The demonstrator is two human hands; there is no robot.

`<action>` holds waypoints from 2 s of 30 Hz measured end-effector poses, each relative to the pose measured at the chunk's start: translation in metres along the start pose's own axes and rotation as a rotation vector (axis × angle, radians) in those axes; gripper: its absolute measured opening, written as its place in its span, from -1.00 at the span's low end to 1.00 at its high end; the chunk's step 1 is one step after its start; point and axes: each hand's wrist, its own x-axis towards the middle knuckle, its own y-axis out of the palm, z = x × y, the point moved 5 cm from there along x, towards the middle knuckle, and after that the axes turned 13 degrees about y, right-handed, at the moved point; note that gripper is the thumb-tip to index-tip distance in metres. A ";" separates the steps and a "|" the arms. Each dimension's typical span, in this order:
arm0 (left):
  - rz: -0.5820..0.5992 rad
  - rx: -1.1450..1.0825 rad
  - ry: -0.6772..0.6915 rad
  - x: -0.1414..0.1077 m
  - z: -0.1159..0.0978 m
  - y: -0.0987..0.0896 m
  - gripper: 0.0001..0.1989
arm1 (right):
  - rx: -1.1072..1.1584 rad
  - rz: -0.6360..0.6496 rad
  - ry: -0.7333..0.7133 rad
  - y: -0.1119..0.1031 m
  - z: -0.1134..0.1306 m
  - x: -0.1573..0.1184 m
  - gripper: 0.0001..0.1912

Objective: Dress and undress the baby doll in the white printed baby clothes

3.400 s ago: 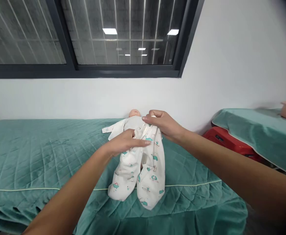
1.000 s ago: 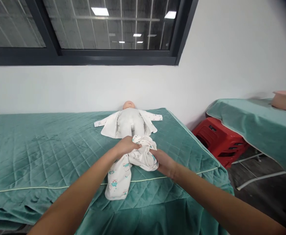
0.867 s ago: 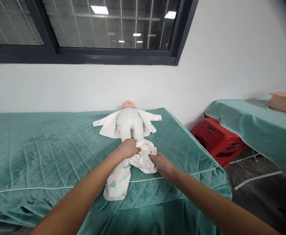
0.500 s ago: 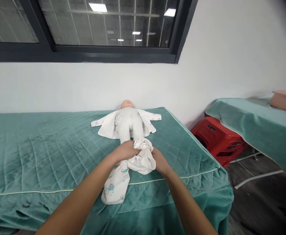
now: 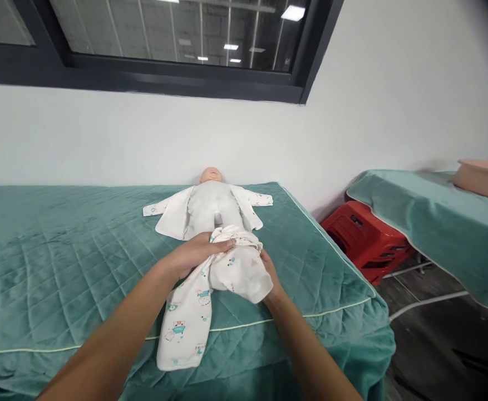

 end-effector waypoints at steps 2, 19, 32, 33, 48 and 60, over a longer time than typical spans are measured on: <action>-0.009 -0.020 0.007 0.013 0.000 -0.005 -0.44 | 0.005 -0.075 -0.066 -0.005 0.007 0.007 -0.41; -0.098 0.506 0.257 0.100 -0.045 -0.027 -0.66 | -0.436 -0.294 -0.344 -0.021 0.055 0.078 -0.52; -0.102 0.336 0.317 0.101 -0.027 -0.064 -0.67 | -0.486 -0.377 -0.347 -0.018 0.064 0.089 -0.71; -0.095 0.246 0.313 0.098 -0.023 -0.069 -0.67 | -0.537 -0.348 -0.396 -0.014 0.068 0.085 -0.69; -0.002 -0.273 0.333 0.088 0.010 -0.089 -0.66 | -0.446 0.441 0.099 0.062 0.103 0.124 -0.73; -0.083 -0.291 0.302 0.088 0.012 -0.079 -0.61 | -0.246 0.587 0.068 0.049 0.094 0.123 -0.66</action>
